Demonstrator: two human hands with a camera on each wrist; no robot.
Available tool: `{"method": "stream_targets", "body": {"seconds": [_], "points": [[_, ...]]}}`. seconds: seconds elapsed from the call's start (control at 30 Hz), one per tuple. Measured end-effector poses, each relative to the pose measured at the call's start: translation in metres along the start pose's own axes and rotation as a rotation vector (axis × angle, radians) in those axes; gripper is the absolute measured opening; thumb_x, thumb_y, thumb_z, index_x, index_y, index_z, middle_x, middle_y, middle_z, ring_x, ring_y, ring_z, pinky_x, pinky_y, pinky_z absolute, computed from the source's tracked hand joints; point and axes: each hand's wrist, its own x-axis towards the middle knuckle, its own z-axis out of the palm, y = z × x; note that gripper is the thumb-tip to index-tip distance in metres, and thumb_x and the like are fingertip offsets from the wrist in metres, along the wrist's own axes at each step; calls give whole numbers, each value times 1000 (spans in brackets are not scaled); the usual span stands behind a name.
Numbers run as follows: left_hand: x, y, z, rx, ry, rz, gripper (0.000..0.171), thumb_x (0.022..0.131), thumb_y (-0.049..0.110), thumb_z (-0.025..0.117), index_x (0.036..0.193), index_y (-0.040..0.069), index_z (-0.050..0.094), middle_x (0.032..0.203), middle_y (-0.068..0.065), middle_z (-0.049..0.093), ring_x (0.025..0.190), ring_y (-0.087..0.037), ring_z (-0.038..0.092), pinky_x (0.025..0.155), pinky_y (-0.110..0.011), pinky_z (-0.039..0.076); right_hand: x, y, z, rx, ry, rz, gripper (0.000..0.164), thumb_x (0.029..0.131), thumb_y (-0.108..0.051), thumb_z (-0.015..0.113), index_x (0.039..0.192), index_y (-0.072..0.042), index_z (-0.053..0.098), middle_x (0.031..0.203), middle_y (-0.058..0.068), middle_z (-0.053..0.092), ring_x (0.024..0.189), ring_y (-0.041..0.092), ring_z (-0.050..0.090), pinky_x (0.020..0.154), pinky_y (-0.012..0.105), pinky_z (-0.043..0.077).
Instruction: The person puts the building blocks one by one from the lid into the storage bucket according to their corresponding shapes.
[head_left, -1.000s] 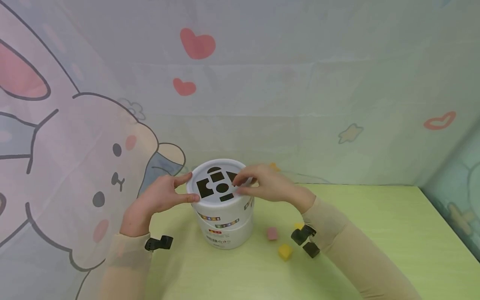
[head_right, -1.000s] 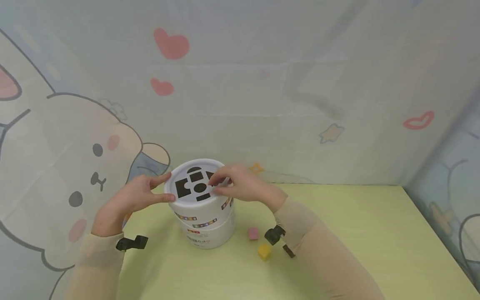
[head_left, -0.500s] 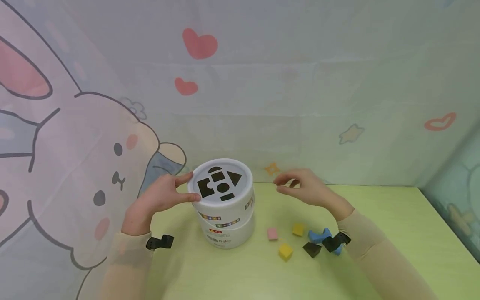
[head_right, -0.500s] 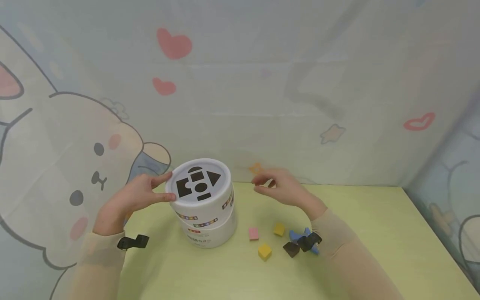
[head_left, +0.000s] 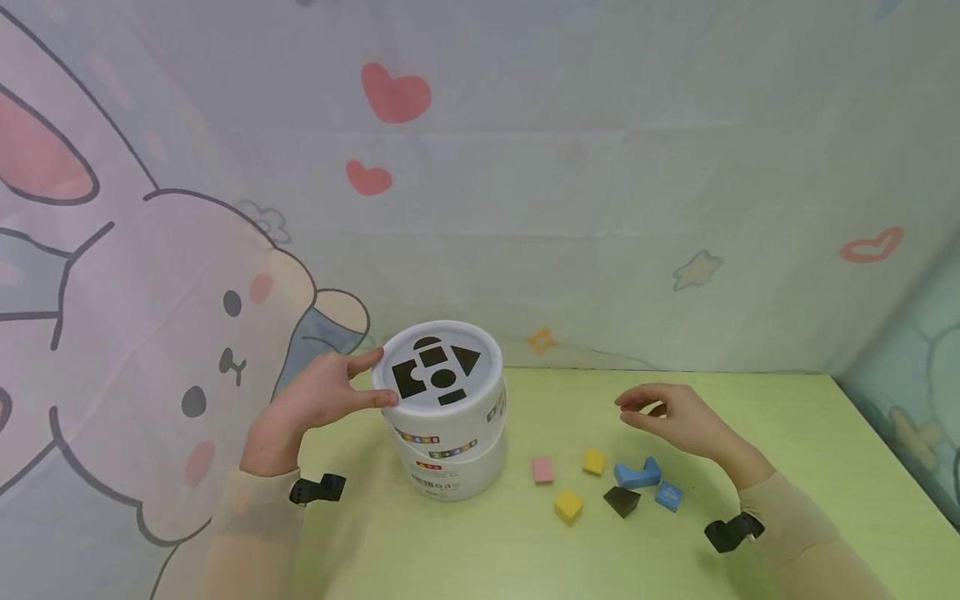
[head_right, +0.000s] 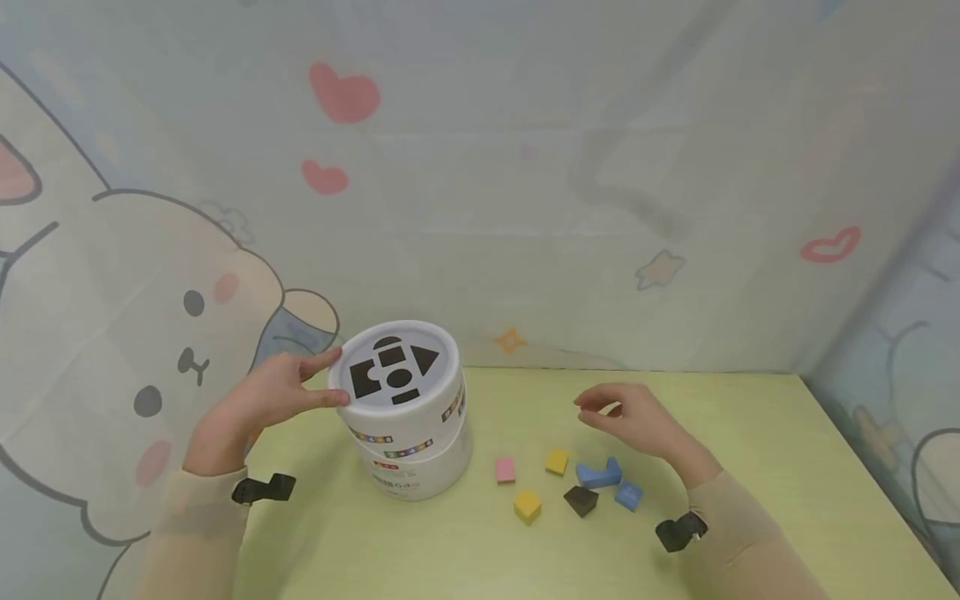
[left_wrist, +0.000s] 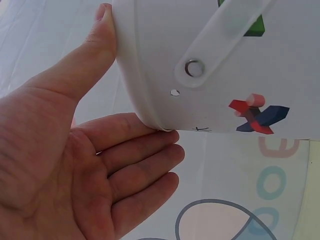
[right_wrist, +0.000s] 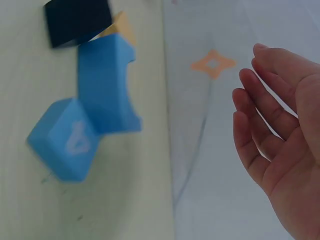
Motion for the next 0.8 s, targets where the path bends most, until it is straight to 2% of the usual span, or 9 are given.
{"method": "stream_targets", "body": {"seconds": [0.03, 0.17, 0.27, 0.37, 0.4, 0.47, 0.6, 0.7, 0.8], "points": [[0, 0, 0, 1, -1, 0, 102, 86, 64, 83, 161, 7, 46, 132, -25, 70, 138, -38, 57, 94, -50, 50, -4, 5, 1, 5, -8, 10, 23, 104, -27, 75, 124, -16, 78, 116, -6, 76, 104, 13, 70, 86, 32, 58], [0, -1, 0, -6, -9, -6, 102, 87, 64, 83, 162, 7, 45, 99, -15, 74, 125, -32, 61, 90, -47, 47, -18, 19, 2, 26, -42, 34, 28, 103, -27, 76, 126, -11, 77, 118, 3, 76, 104, 14, 70, 84, 31, 59], [-1, 0, 1, -15, -7, 3, 101, 87, 62, 83, 162, 6, 46, 96, -14, 74, 126, -33, 61, 91, -47, 48, -27, 29, 2, 43, -76, 39, 34, 104, -28, 75, 129, -6, 75, 122, 10, 75, 106, 15, 69, 85, 31, 59], [-1, 0, 1, -19, 1, 11, 100, 87, 62, 84, 161, 6, 47, 108, -18, 76, 134, -36, 59, 93, -49, 49, -33, 38, 3, 55, -108, 46, 38, 104, -29, 75, 132, -4, 73, 125, 11, 75, 109, 17, 69, 87, 31, 58], [-1, 0, 1, -19, 4, 14, 100, 87, 62, 84, 161, 5, 47, 119, -21, 75, 137, -38, 57, 95, -50, 50, -35, 41, 3, 56, -123, 48, 39, 104, -30, 75, 133, -5, 73, 126, 10, 75, 110, 18, 69, 87, 31, 58], [-1, -1, 1, -18, 2, 10, 100, 87, 63, 83, 161, 6, 46, 121, -23, 74, 139, -39, 56, 97, -52, 50, -38, 46, 5, 64, -157, 53, 40, 103, -29, 76, 135, -5, 72, 128, 10, 74, 113, 20, 68, 89, 31, 58], [0, -2, 2, -9, 7, 6, 102, 86, 65, 83, 161, 7, 46, 142, -25, 64, 143, -41, 53, 100, -55, 50, -44, 54, 7, 106, -239, 71, 45, 101, -29, 78, 139, -6, 69, 135, 11, 71, 119, 26, 66, 93, 31, 57], [-1, -2, 1, -3, 7, -3, 102, 85, 66, 83, 162, 9, 46, 130, -23, 72, 138, -37, 57, 95, -51, 50, -44, 55, 8, 127, -278, 78, 50, 98, -29, 82, 140, -7, 68, 137, 11, 69, 120, 24, 65, 93, 33, 57], [-1, -2, 0, -2, 6, -3, 102, 86, 65, 83, 162, 9, 47, 104, -14, 76, 128, -33, 61, 88, -47, 48, -44, 57, 9, 136, -297, 77, 52, 95, -29, 84, 140, -8, 69, 137, 10, 70, 120, 17, 65, 93, 34, 57]]}}
